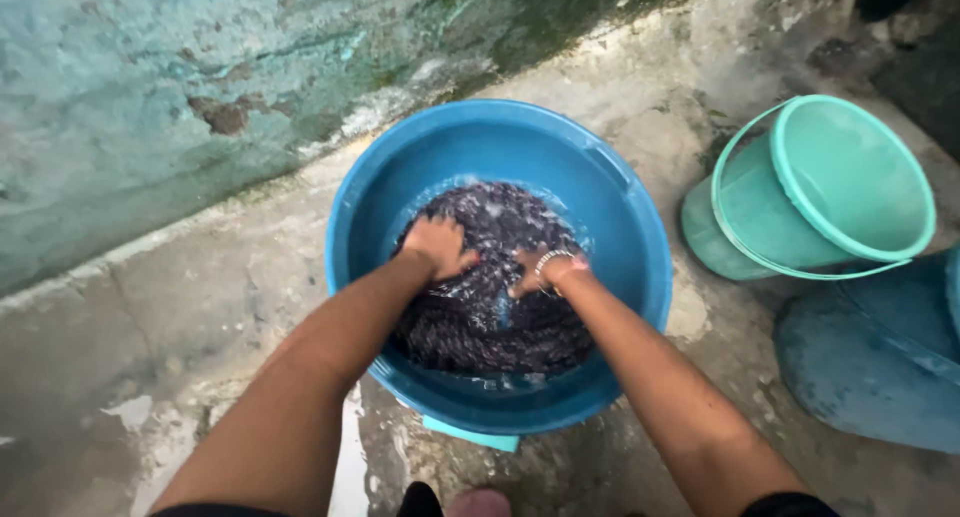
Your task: The person scrubs a small circular rug on the ground using a blue brush and soap. They then place the rug into a blue basin of water to rinse it, squeeze it by hand, and wring it out several times.
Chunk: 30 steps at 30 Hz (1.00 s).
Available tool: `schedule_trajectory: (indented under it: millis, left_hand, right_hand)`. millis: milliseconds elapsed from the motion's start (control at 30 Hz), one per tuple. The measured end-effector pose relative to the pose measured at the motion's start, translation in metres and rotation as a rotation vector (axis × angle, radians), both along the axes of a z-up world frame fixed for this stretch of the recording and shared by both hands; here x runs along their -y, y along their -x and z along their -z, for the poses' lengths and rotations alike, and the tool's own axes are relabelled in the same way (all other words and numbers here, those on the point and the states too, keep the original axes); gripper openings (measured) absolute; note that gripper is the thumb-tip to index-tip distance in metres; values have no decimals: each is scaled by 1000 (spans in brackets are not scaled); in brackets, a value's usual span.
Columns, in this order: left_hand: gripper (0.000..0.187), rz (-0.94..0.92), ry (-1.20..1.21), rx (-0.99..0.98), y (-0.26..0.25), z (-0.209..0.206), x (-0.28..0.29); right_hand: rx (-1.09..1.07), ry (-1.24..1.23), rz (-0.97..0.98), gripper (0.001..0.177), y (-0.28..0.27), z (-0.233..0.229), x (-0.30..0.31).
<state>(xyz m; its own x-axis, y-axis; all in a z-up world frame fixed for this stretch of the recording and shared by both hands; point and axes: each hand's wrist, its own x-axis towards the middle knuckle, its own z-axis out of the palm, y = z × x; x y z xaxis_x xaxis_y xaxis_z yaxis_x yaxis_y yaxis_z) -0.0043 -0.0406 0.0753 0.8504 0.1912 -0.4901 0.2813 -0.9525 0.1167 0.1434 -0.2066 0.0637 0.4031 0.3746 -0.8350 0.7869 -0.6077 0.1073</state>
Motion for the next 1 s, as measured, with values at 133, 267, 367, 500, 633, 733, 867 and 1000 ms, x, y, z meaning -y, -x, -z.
schedule_trajectory:
  millis: [133,267,367,500,633,733,867,1000]
  left_hand:
    - [61,117,-171,459,-27,24,-16]
    - [78,126,-150,777,-59,46,-36]
    - [75,138,-81,740,-67,63,-39]
    - [79,92,51,542,-61,75,-38]
    - [82,88,138,630,-66,85,-41]
    - [79,83,96,536,-62,93,-41]
    - [75,71,1,428,-82,102,-42]
    - [83,86,-101,137,-74,75,-22]
  right_hand:
    - [172,-466,135,66,-1,5,-28]
    - [412,-980,6,67,-5,34,-60]
    - [543,-983,-143,65,-13,61,-62]
    - [454,-949,-99,84,-12,78,-57]
    - [457,-875,-151,86,-16,81,-51]
    - [502,-820,-205,78,-14,90,-49]
    - [290,-726,-148,93,-29,77,-57]
    - [71,-246,-157,118,-29,14,-64]
